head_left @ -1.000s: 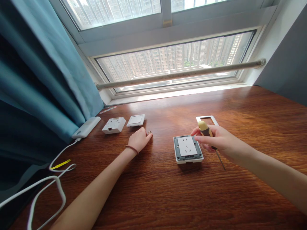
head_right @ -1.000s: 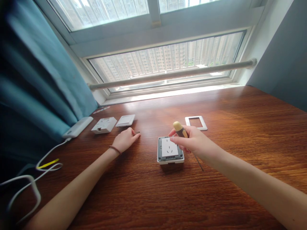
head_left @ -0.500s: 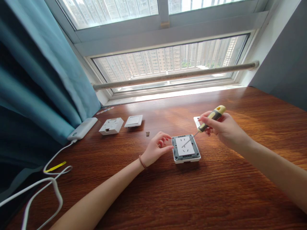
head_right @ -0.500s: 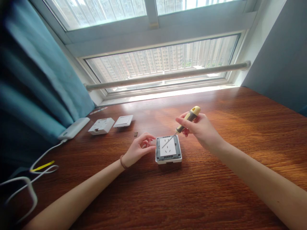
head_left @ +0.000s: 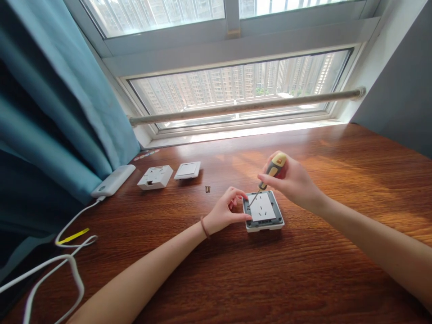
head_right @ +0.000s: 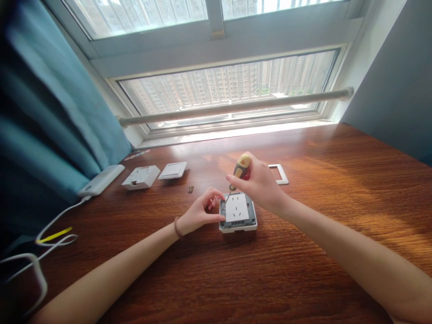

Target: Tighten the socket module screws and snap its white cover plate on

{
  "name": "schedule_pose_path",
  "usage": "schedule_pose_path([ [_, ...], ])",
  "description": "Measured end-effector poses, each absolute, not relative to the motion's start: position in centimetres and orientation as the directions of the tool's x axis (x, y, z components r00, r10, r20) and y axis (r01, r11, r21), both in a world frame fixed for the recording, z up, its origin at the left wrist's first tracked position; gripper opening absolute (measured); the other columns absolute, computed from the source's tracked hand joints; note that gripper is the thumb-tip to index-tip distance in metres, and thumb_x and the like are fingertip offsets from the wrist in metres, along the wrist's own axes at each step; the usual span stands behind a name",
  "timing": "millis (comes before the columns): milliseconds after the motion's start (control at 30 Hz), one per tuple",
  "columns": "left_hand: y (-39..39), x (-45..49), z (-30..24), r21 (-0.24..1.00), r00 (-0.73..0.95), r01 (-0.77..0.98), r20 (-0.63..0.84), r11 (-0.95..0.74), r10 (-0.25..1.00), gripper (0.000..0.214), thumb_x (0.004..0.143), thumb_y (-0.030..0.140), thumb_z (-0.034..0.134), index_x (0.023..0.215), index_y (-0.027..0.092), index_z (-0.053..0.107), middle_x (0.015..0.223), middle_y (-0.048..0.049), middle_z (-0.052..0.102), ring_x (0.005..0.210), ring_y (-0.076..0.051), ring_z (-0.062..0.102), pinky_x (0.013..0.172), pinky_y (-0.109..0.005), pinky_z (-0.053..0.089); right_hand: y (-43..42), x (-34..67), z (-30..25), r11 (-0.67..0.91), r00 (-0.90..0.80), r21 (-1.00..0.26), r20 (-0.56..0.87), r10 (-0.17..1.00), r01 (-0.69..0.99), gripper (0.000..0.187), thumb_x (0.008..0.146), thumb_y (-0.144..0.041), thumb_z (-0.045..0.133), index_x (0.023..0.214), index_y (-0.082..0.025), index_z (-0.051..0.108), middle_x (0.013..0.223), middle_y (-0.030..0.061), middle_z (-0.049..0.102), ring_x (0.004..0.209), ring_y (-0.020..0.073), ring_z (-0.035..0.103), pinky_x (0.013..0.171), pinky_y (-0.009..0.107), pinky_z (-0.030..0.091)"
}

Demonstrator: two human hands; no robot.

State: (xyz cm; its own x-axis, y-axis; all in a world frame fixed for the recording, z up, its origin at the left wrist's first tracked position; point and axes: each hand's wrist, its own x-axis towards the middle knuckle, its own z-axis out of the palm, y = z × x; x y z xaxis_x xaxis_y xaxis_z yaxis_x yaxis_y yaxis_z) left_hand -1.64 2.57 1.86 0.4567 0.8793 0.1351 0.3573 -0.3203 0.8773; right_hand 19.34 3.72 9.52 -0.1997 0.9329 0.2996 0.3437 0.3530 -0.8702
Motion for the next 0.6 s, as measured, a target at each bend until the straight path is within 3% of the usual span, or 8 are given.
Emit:
schedule_pose_path([
  [233, 2.6, -1.8, 1.7, 0.863, 0.482, 0.368, 0.140, -0.345, 0.865, 0.042, 0.064, 0.037, 0.075, 0.097, 0.019, 0.056, 0.079, 0.0023, 0.040, 0.067, -0.010, 0.037, 0.061, -0.021, 0.035, 4.5, 20.2, 8.1, 0.304, -0.166, -0.897, 0.263, 0.950, 0.322, 0.028, 0.070, -0.036, 0.068, 0.082, -0.019, 0.049, 0.068, 0.0002, 0.056, 0.057, 0.0117, 0.051, 0.053, 0.028, 0.041],
  [600, 2.6, -1.9, 1.6, 0.859, 0.505, 0.358, 0.151, -0.366, 0.850, 0.041, 0.066, 0.039, 0.074, 0.097, 0.019, 0.055, 0.081, 0.0022, 0.040, 0.069, -0.010, 0.038, 0.064, -0.021, 0.036, 2.9, 19.6, 9.2, 0.425, -0.215, -0.880, 0.383, 0.899, 0.213, 0.028, 0.070, -0.026, 0.071, 0.082, -0.021, 0.046, 0.073, -0.0023, 0.054, 0.062, 0.0118, 0.054, 0.056, 0.027, 0.045],
])
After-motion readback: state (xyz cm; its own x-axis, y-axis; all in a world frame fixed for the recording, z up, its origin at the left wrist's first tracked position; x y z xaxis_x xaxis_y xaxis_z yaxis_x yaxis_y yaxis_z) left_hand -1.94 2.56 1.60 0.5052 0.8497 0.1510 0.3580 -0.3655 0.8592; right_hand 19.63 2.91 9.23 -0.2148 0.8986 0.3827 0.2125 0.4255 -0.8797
